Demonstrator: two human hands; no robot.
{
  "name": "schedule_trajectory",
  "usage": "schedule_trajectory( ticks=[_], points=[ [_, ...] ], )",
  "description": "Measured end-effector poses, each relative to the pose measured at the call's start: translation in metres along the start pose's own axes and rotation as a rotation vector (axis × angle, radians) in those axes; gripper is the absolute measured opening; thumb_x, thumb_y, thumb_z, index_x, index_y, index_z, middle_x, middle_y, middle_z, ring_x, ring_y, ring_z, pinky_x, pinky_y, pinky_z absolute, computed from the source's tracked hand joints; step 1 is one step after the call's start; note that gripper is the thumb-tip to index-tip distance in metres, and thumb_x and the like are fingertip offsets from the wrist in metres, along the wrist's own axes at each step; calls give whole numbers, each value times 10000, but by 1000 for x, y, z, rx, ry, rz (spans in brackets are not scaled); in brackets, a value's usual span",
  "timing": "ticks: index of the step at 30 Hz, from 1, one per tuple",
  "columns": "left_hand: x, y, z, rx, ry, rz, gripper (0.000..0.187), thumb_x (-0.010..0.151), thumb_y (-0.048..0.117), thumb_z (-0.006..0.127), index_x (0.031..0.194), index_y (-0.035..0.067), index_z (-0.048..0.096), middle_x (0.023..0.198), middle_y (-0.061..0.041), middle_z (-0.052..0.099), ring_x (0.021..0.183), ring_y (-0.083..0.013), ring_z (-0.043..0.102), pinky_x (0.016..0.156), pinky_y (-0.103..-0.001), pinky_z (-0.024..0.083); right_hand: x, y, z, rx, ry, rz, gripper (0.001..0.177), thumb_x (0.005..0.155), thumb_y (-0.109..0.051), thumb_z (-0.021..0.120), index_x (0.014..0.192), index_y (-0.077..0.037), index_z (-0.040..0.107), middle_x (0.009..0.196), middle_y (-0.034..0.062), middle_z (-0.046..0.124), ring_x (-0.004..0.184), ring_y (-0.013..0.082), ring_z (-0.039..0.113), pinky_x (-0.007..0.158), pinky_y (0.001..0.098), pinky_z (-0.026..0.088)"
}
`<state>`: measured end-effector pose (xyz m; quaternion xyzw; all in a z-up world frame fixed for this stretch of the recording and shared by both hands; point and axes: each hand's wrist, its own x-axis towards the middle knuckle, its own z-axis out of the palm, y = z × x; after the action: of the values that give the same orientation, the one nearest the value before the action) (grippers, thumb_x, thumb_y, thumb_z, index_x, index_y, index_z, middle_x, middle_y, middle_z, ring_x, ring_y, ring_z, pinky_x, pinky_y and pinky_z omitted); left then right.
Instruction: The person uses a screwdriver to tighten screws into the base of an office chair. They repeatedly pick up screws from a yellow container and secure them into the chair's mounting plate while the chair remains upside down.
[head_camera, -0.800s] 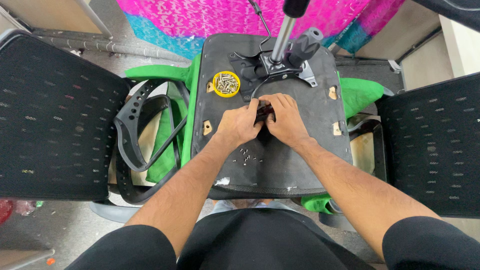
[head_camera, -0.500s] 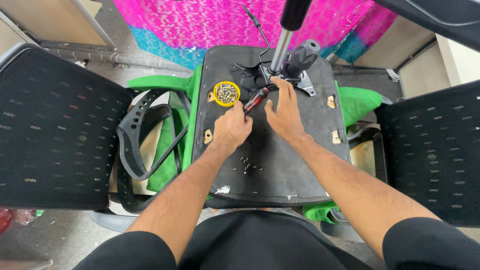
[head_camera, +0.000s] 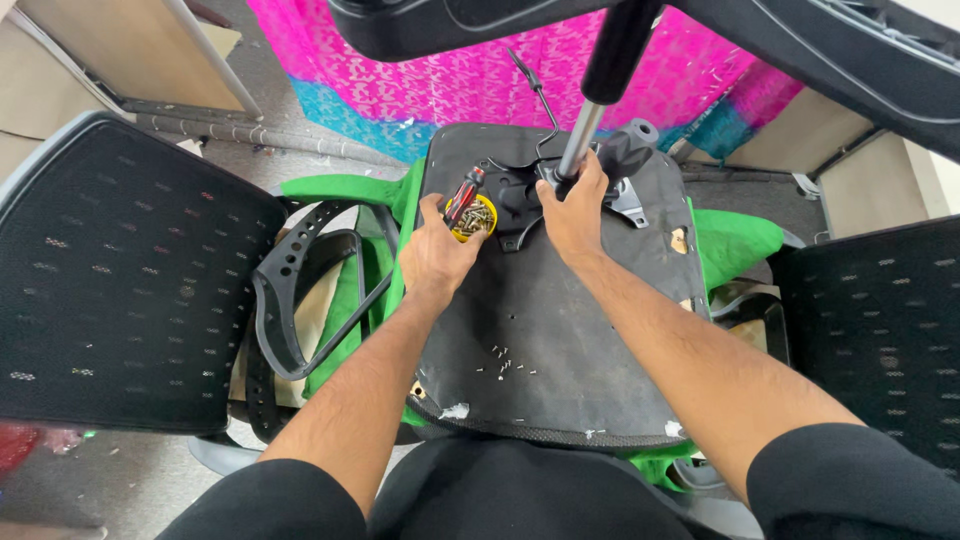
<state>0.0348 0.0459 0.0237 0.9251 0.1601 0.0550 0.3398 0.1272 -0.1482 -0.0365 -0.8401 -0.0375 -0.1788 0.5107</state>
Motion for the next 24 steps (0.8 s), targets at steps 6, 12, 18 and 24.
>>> schedule_trajectory(
  ticks=[6, 12, 18, 24],
  points=[
    [4, 3, -4, 100, -95, -18, 1124, 658, 500, 895, 1514, 108, 282, 998, -188, 745, 969, -382, 712, 834, -464, 547, 29, 10, 16, 75, 68, 113, 538, 959, -225, 721, 1339, 17, 428, 1134, 161, 622, 1043, 285, 634, 936, 413, 481],
    [11, 0, -5, 125, -122, -18, 796, 713, 495, 848, 1385, 209, 531, 1009, -137, 761, 979, -364, 714, 838, -474, 545, 56, 14, 20, 24, 59, 348, 461, 1006, -395, 670, 1206, -25, 481, 1040, 144, 667, 987, 295, 656, 894, 439, 482],
    [8, -1, -3, 135, -96, -23, 733, 764, 493, 803, 1379, 192, 540, 984, -146, 763, 959, -370, 719, 835, -483, 548, 57, 22, 15, 34, 33, 265, 407, 999, -363, 673, 1160, -24, 516, 1055, 129, 688, 983, 267, 684, 896, 408, 509],
    [5, -3, -8, 83, -81, -72, 728, 758, 455, 793, 1383, 180, 541, 1006, -148, 758, 983, -368, 718, 863, -465, 551, 50, 24, 11, 305, 17, 220, 271, 1016, -252, 656, 1116, -50, 506, 936, 42, 587, 816, 137, 563, 759, 338, 501]
  ],
)
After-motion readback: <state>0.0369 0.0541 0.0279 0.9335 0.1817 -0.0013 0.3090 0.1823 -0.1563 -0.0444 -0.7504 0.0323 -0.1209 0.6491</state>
